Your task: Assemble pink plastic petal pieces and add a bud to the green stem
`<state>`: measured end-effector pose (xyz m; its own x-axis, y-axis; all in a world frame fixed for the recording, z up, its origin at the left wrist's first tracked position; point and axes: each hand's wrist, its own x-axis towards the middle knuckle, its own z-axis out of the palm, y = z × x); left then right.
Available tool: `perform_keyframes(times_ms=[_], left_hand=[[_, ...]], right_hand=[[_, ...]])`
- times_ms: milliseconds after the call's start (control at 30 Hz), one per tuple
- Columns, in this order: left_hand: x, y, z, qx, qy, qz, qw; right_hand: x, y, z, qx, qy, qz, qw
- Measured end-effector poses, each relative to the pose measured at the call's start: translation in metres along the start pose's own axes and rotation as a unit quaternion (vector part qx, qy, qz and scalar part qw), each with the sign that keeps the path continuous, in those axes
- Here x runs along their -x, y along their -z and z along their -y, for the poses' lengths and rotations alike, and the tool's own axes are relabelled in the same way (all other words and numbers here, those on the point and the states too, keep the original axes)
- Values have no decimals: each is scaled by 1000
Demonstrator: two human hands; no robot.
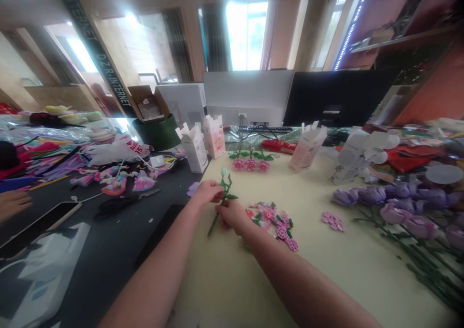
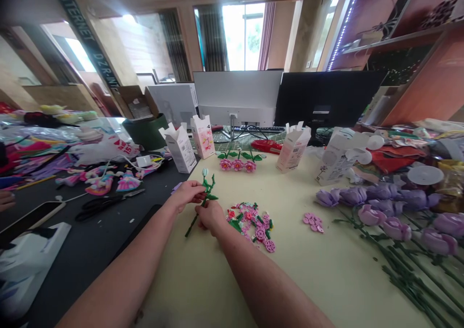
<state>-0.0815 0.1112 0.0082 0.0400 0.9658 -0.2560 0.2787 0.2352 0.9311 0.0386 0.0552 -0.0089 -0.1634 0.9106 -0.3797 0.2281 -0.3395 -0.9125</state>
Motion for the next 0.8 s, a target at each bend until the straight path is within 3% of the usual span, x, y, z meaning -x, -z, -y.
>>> perform_keyframes(times_ms=[333, 567, 800], left_hand=[[41, 4, -6, 67, -84, -78, 991], [59, -5, -13, 92, -90, -129, 983], [66, -8, -16, 126, -92, -139, 978]], right_hand=[[33, 5, -12, 10, 117, 19, 993], [41, 8, -17, 30, 156, 24, 987], [42, 11, -17, 47, 201, 8, 978]])
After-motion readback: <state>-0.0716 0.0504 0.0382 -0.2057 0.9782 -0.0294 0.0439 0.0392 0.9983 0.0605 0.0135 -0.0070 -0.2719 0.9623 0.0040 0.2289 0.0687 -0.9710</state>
